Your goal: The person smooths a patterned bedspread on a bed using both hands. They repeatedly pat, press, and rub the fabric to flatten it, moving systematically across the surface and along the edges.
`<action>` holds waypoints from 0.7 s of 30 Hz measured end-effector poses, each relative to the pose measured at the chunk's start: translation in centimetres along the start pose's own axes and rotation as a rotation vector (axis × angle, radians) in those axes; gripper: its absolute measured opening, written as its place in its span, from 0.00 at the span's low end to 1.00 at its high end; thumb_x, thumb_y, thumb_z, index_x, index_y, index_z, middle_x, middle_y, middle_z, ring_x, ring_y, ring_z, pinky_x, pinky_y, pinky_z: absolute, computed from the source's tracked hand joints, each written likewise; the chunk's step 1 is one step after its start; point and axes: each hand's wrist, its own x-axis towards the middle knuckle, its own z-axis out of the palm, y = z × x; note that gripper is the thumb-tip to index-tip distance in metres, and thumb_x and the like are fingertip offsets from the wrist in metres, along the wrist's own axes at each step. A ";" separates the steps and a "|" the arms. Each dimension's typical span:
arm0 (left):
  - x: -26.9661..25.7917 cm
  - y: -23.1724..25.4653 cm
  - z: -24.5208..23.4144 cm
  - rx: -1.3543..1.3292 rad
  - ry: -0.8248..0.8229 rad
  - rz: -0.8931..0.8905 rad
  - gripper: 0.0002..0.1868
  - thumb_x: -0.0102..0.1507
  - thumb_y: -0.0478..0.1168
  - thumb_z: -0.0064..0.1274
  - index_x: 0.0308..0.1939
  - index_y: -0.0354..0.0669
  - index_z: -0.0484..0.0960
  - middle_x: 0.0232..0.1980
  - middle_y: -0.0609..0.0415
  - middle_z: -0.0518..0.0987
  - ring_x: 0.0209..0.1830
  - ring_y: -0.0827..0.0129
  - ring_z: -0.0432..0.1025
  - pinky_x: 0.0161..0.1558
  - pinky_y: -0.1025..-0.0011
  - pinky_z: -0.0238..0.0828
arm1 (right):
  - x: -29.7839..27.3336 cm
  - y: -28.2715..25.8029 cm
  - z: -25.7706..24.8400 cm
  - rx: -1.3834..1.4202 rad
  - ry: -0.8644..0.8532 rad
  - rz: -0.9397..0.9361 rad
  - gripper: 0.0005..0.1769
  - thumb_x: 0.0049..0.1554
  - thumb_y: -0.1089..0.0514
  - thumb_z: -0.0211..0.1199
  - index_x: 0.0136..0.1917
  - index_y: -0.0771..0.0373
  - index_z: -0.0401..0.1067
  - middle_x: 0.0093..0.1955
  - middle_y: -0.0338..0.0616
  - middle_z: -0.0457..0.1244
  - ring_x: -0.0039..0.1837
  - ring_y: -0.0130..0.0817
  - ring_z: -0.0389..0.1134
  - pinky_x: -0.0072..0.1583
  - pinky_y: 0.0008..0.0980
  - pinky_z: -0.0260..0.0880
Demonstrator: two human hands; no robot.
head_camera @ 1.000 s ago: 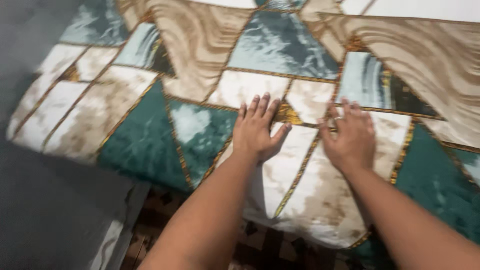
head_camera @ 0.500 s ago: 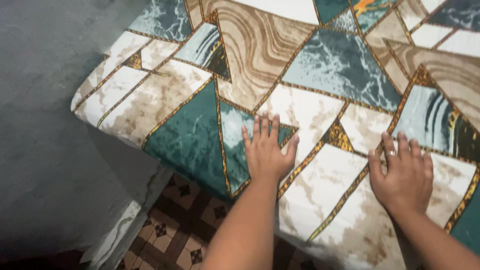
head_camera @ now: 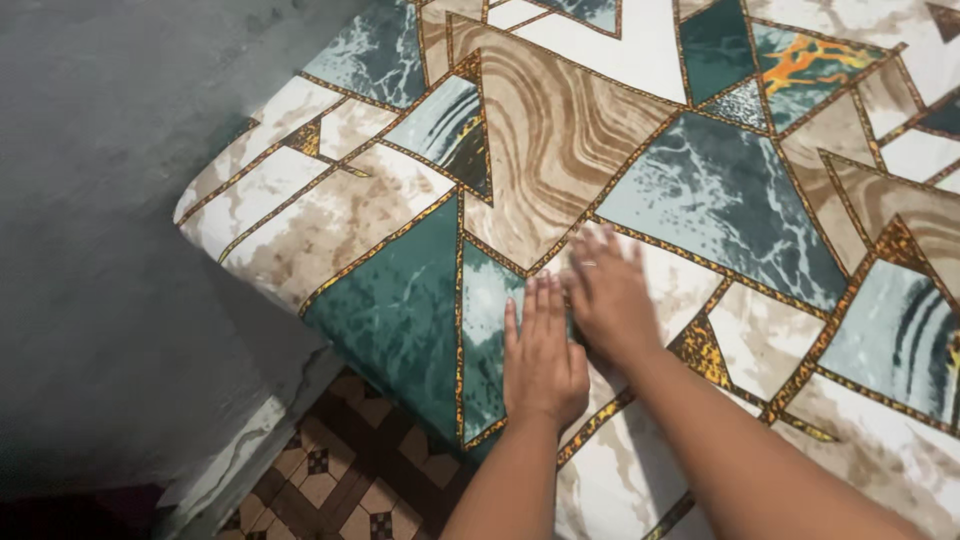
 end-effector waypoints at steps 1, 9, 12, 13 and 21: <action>0.1 0.0 0.3 -0.023 0.004 -0.007 0.44 0.59 0.43 0.41 0.79 0.30 0.52 0.81 0.38 0.56 0.84 0.50 0.45 0.80 0.50 0.30 | 0.6 0.0 0.7 -0.012 -0.024 -0.045 0.31 0.63 0.50 0.52 0.76 0.63 0.63 0.79 0.51 0.56 0.81 0.52 0.51 0.78 0.59 0.41; 0.1 0.1 -0.2 -0.108 -0.019 -0.054 0.44 0.60 0.44 0.43 0.79 0.31 0.53 0.81 0.39 0.57 0.84 0.50 0.47 0.81 0.51 0.31 | 0.4 0.0 1.7 -0.118 -0.136 0.010 0.34 0.64 0.42 0.46 0.78 0.59 0.59 0.80 0.45 0.54 0.81 0.45 0.50 0.78 0.56 0.38; -0.1 0.0 -0.3 -0.123 -0.006 -0.043 0.45 0.59 0.44 0.43 0.80 0.31 0.53 0.82 0.40 0.57 0.85 0.50 0.48 0.82 0.51 0.31 | 0.1 0.0 2.0 -0.153 -0.146 0.003 0.34 0.64 0.42 0.46 0.79 0.58 0.58 0.81 0.44 0.53 0.82 0.44 0.50 0.79 0.55 0.38; -0.1 0.1 -0.1 -0.145 -0.004 -0.049 0.45 0.59 0.44 0.44 0.79 0.31 0.54 0.82 0.40 0.57 0.85 0.50 0.48 0.82 0.51 0.31 | 0.0 0.2 2.1 -0.169 -0.150 -0.004 0.34 0.64 0.42 0.46 0.79 0.58 0.58 0.81 0.43 0.53 0.82 0.44 0.50 0.79 0.55 0.38; 0.4 0.0 0.4 -0.126 0.014 -0.089 0.43 0.59 0.46 0.47 0.77 0.31 0.60 0.78 0.37 0.63 0.82 0.47 0.53 0.78 0.49 0.40 | 0.3 0.4 2.0 -0.169 -0.133 -0.045 0.38 0.60 0.41 0.48 0.80 0.56 0.56 0.81 0.43 0.53 0.82 0.45 0.49 0.78 0.57 0.39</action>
